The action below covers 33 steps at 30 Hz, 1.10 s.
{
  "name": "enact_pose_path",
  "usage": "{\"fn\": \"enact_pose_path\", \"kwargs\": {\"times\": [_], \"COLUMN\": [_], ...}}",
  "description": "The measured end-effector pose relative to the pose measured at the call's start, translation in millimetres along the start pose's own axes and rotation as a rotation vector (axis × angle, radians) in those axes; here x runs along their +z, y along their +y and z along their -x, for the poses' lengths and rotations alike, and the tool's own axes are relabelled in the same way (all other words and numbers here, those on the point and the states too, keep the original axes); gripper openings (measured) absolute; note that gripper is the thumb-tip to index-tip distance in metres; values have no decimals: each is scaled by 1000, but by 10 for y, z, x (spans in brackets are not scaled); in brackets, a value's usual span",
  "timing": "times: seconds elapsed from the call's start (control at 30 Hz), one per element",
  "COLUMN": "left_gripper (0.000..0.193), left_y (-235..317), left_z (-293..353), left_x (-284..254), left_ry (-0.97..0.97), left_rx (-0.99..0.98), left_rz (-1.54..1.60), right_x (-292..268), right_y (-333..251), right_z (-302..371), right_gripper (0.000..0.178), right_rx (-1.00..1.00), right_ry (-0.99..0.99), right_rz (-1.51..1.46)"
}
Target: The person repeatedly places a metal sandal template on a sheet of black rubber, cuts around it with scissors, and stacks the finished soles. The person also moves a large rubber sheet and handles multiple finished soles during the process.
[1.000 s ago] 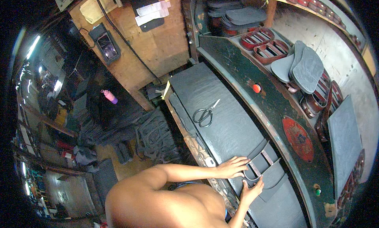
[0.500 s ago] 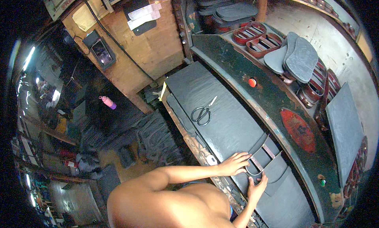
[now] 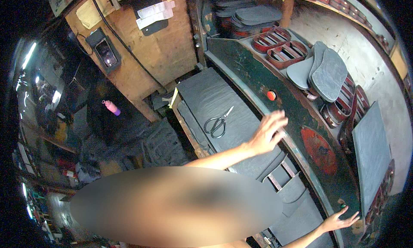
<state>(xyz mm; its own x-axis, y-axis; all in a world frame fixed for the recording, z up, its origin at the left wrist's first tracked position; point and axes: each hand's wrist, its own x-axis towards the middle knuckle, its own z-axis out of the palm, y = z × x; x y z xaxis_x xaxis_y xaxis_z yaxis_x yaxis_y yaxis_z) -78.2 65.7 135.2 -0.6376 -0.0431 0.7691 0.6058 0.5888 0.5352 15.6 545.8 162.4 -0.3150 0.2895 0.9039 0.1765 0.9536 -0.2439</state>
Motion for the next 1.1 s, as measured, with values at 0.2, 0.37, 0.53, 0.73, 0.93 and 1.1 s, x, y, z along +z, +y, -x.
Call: {"fn": "enact_pose_path", "kwargs": {"times": [0.2, 0.37, 0.53, 0.73, 0.93, 1.1], "left_gripper": [65, 60, 56, 63, 66, 70], "left_y": [-425, -517, -347, -45, 200, 172], "left_z": [-685, -632, -597, -566, -531, -332], "left_x": [127, 232, 177, -281, -501, -633], "left_ry": [141, 215, 328, 384, 446, 497], "left_rx": [27, 78, 100, -59, 2, 22], "left_rz": [-267, -317, -331, -260, -339, -85], "right_x": [289, 321, 95, -470, -804, -1021], "right_y": [287, 578, 678, 752, 863, 737], "right_z": [-85, -18, -51, -66, -4, 320], "right_gripper": [69, 73, 72, 68, 56, 55], "right_rx": [-164, -220, -243, -230, -235, -146], "right_ry": [136, 277, 393, 410, 487, 390], "right_rz": [57, 13, -64, -91, -291, -200]}}
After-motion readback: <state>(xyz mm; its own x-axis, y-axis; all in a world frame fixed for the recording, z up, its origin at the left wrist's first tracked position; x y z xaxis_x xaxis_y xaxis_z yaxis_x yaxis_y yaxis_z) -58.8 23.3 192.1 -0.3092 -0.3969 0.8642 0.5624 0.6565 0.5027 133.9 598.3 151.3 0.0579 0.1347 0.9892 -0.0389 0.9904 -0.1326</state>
